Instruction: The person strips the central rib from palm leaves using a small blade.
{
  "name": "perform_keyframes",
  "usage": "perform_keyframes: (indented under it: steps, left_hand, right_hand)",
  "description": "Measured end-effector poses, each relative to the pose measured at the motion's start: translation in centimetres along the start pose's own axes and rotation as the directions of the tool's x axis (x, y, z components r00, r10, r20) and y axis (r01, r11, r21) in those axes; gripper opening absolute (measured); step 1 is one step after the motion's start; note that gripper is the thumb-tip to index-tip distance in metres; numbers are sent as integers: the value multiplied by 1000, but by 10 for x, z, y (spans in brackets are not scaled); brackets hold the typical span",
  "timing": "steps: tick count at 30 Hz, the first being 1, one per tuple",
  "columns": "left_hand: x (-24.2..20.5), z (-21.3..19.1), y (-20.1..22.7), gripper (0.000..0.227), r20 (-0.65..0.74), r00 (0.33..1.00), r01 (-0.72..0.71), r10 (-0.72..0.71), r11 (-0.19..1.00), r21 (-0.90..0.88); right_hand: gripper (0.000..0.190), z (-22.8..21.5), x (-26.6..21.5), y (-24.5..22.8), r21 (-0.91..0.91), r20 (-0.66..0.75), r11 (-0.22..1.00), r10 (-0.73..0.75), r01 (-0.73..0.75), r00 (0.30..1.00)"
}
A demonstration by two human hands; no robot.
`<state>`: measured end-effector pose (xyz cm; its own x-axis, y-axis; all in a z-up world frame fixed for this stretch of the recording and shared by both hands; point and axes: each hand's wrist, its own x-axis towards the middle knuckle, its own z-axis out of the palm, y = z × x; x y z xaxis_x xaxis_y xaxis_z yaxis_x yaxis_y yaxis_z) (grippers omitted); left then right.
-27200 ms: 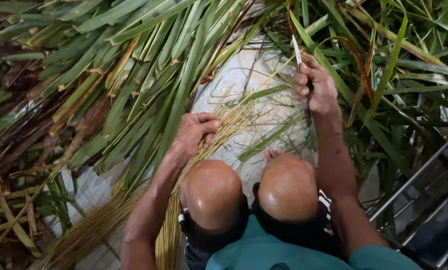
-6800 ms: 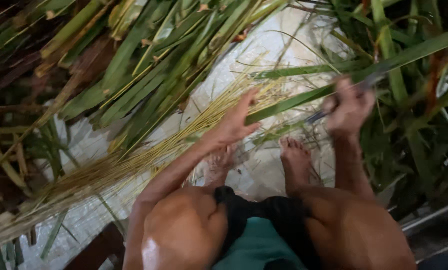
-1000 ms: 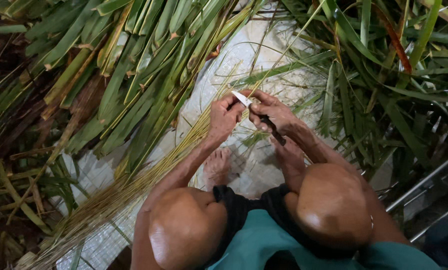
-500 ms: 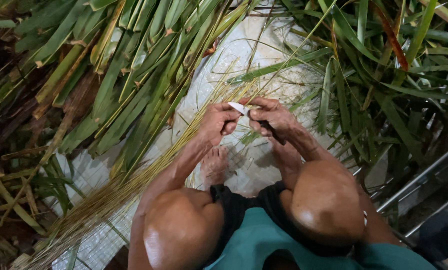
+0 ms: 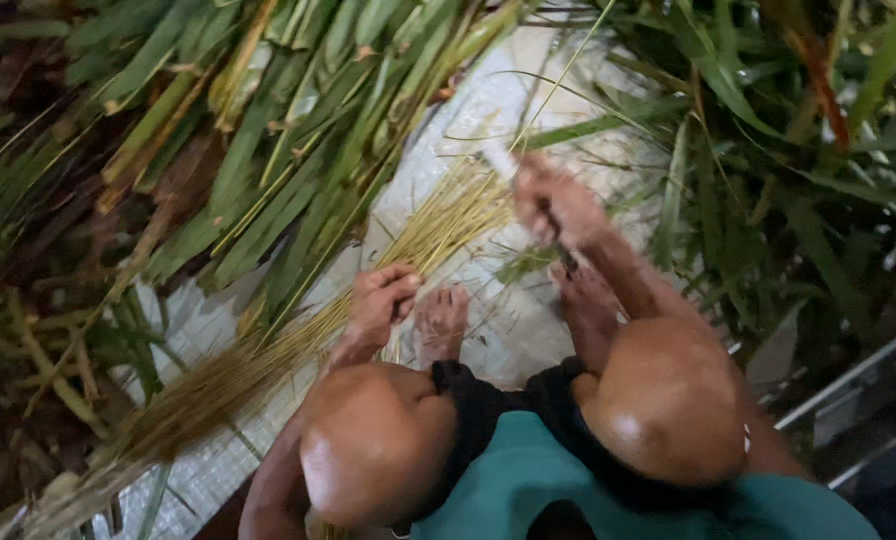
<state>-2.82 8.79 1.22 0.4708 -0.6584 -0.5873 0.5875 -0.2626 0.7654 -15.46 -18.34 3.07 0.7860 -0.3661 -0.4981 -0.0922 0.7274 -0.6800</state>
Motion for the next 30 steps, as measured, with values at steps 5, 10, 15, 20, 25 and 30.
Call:
perform_keyframes:
  steps: [5,10,15,20,25,30]
  left_hand:
    - [26,25,6,14,-49,999,-20,20,1000,6]
    - [32,37,3,13,-35,999,-38,38,999,11]
    - [15,15,-2,12,-75,997,-25,29,998,66]
    - [-20,-17,-7,9,-103,994,-18,26,997,80]
    - [-45,-40,6,10,-40,996,80,-76,990,117]
    - [-23,4,50,32,82,995,39,-55,981,192]
  right_hand:
    - [33,31,-11,48,-100,190,971,232,-216,954]
    - [32,23,-9,40,-120,91,970,223,-212,971]
    - [36,13,-5,25,-27,81,987,160,-158,984]
    - [17,-8,10,-19,-202,-83,968,135,-150,987]
    - [23,-10,12,-18,-71,-182,997,28,-42,983]
    - [25,13,-3,6,-90,-137,989,106,-119,985]
